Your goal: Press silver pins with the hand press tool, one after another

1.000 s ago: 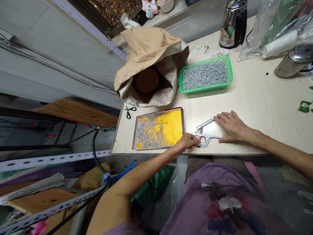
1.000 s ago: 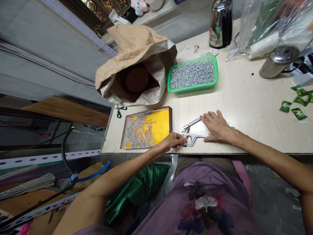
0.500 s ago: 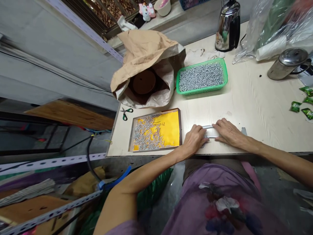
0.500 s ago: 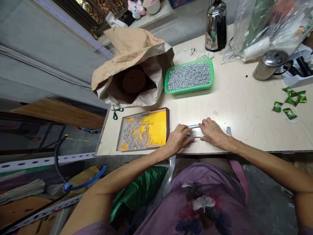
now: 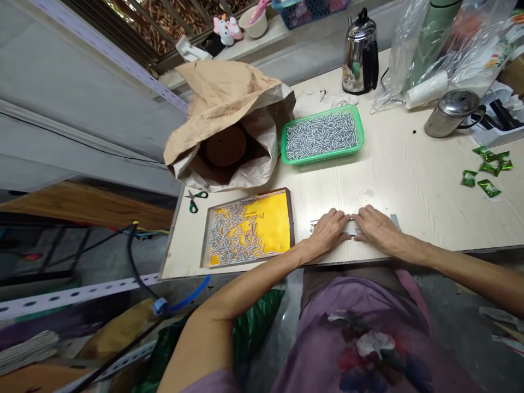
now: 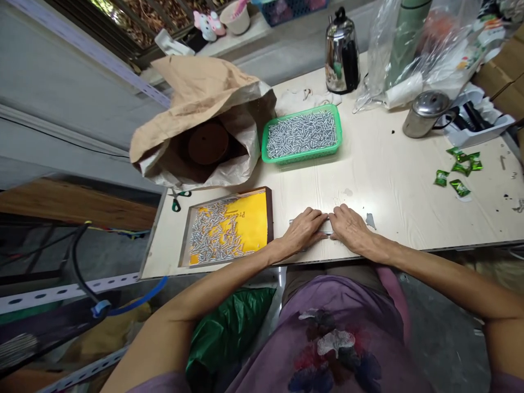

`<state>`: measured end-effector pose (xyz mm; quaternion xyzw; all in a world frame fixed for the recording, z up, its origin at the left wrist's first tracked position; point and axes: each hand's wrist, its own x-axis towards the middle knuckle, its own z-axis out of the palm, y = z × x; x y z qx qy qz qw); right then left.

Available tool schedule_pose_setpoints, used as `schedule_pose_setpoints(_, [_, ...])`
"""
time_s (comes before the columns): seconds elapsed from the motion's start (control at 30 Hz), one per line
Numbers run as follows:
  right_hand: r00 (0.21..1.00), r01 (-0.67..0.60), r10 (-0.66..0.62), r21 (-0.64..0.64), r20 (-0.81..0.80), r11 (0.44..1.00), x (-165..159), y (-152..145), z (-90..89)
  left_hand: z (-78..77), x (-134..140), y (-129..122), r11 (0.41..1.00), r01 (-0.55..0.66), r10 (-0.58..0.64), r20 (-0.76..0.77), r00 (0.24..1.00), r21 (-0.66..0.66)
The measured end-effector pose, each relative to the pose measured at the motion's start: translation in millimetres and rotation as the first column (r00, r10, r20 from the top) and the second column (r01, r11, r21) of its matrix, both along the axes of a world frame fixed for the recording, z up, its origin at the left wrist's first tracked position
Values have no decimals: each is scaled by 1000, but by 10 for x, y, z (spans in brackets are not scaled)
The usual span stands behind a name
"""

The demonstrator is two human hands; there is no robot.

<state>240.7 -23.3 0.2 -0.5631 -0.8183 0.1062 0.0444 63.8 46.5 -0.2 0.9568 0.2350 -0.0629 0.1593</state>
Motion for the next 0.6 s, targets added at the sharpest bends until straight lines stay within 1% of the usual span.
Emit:
schedule_pose_setpoints(0.1, [999,-27,26,48,27,998,-32,-61,-49,-9,35,-30,999,32,-32,-5,999,-29])
schedule_pose_setpoints(0.23, [998,-67,67,130,0,989,-65,-124,-163,-42,39,-96,999,20,-21,-22,1000,-25])
schedule_pose_setpoints(0.3, [998,-63,66,143,-14,988,-77,-141,-195,-57,28,-115,1000,10,-10,-19,1000,-21])
schedule_pose_setpoints(0.37, [999,-41,45,135,-25,990,-67,-139,-189,-78,5,-121,1000,1,-1,2,1000,-23])
schedule_pose_setpoints(0.43, [999,-5,10,107,-52,994,-16,-111,-147,-112,-29,-135,1000,-24,25,56,998,-20])
schedule_pose_setpoints(0.5, [996,4,2,67,-92,998,77,-55,-89,-165,-69,-187,997,-80,81,148,986,-8])
schedule_pose_setpoints(0.6, [988,-53,54,15,-142,999,239,57,-40,-275,-119,-359,991,-137,132,296,946,-4])
